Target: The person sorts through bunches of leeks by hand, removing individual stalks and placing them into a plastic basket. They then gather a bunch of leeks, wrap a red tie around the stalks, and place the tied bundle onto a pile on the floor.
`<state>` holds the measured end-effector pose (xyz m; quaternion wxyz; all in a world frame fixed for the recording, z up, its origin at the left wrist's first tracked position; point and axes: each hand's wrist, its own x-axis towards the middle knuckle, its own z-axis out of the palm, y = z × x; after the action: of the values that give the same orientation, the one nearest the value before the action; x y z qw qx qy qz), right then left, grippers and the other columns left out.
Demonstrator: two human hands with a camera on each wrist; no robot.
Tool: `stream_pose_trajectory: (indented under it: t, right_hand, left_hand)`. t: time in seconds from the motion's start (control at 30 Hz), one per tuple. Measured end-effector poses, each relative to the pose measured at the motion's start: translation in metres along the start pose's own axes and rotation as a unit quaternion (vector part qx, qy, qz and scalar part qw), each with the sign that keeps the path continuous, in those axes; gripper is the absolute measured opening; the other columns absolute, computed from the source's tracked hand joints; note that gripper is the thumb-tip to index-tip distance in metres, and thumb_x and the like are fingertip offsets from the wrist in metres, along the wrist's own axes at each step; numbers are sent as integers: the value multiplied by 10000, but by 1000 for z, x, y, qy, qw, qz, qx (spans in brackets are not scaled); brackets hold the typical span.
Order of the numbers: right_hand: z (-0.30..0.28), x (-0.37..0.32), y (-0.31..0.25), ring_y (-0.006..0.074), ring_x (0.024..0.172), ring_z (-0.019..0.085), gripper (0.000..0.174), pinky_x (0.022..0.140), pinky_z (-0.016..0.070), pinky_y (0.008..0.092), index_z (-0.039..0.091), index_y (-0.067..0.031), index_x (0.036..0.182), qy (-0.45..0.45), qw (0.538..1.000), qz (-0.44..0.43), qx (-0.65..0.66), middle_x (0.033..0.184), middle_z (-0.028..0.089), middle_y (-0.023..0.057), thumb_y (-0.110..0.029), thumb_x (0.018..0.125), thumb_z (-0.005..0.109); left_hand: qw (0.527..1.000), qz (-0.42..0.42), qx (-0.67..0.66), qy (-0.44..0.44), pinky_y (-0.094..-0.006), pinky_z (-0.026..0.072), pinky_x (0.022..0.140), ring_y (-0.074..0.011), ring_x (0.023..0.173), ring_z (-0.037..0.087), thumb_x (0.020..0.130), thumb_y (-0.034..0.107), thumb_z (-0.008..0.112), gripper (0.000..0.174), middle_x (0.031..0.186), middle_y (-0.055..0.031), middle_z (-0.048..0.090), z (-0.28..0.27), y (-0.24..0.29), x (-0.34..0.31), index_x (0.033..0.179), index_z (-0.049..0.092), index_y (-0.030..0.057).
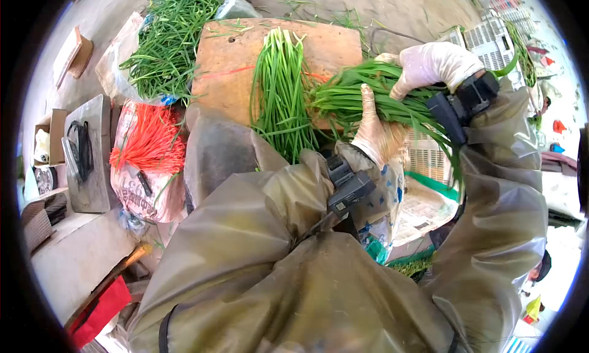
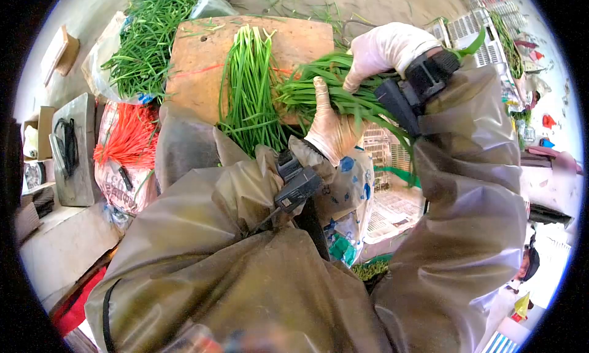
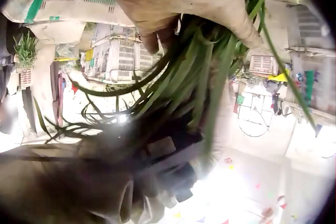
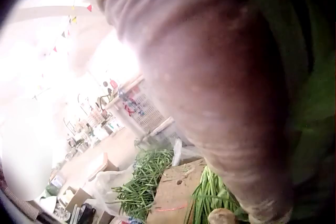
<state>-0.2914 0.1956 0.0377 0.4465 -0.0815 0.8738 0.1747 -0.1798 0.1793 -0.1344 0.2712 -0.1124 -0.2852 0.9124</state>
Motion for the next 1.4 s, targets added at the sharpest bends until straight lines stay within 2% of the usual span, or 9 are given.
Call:
stream_pose_trajectory:
  t: [0.5,0.57,0.77,0.9,1.0,1.07,1.13,1.3,1.4]
  right_hand:
    - [260,-85,-86,331,864,673,759,735,547,376,359,14,1426,482,844,-95,217,1102,621,257,-339,842,691]
    - [238,-120,-79,288,861,683,590,749,536,372,511,-43,1358,290,855,-106,416,1040,672,194,-283,856,707]
    - [211,-132,-51,187,1147,534,586,998,424,322,481,-39,1390,533,462,-139,695,1202,602,128,-255,884,685]
    - [215,-75,-77,204,925,569,495,873,457,360,593,-6,1219,374,626,-345,591,965,626,88,-384,903,639]
    - [216,-89,-109,137,723,584,381,730,484,276,618,-25,1116,89,595,-459,654,833,627,55,-358,930,604]
    - [231,-77,-101,83,579,527,281,588,439,209,644,-38,979,446,514,-483,550,647,550,-5,-311,959,582]
    - [230,-88,-71,56,501,441,183,512,407,228,640,-99,963,78,22,-441,894,610,499,-22,-276,940,602]
    - [204,-151,-140,35,599,493,268,542,437,210,643,-29,1075,270,580,-271,719,690,529,-41,-246,918,652]
    - [216,-116,-152,61,574,508,164,534,438,200,660,-38,974,248,518,-338,746,695,553,-29,-184,900,662]
  left_hand:
    - [840,-64,535,67,-333,531,841,-205,865,662,820,64,683,388,967,-99,695,2,35,-115,1195,596,12]
    - [812,-46,576,86,-326,536,783,-183,830,655,783,31,688,491,940,-96,689,38,42,-140,1254,550,-4]
    - [655,-194,730,-18,-282,512,669,-168,692,625,705,118,781,587,857,-79,657,120,98,-203,1239,562,9]
    - [564,-285,774,-30,-294,527,668,-161,744,624,692,114,827,832,876,-71,642,170,101,-263,1419,429,34]
    - [560,-277,780,21,-288,532,642,-162,753,632,699,90,831,731,879,-77,645,190,103,-308,1344,493,25]
    - [521,-251,815,31,-290,537,626,-161,766,641,682,72,844,551,877,-79,660,191,121,-334,1162,579,21]
    - [522,-230,817,85,-301,549,650,-169,788,652,680,69,845,515,891,-86,668,190,129,-359,1122,586,20]
    - [500,-202,837,91,-316,541,708,-192,806,657,682,123,854,561,918,-99,670,173,121,-376,1156,575,16]
    - [458,-191,865,73,-331,529,769,-190,874,646,655,81,868,623,969,-78,668,159,119,-380,1194,560,32]
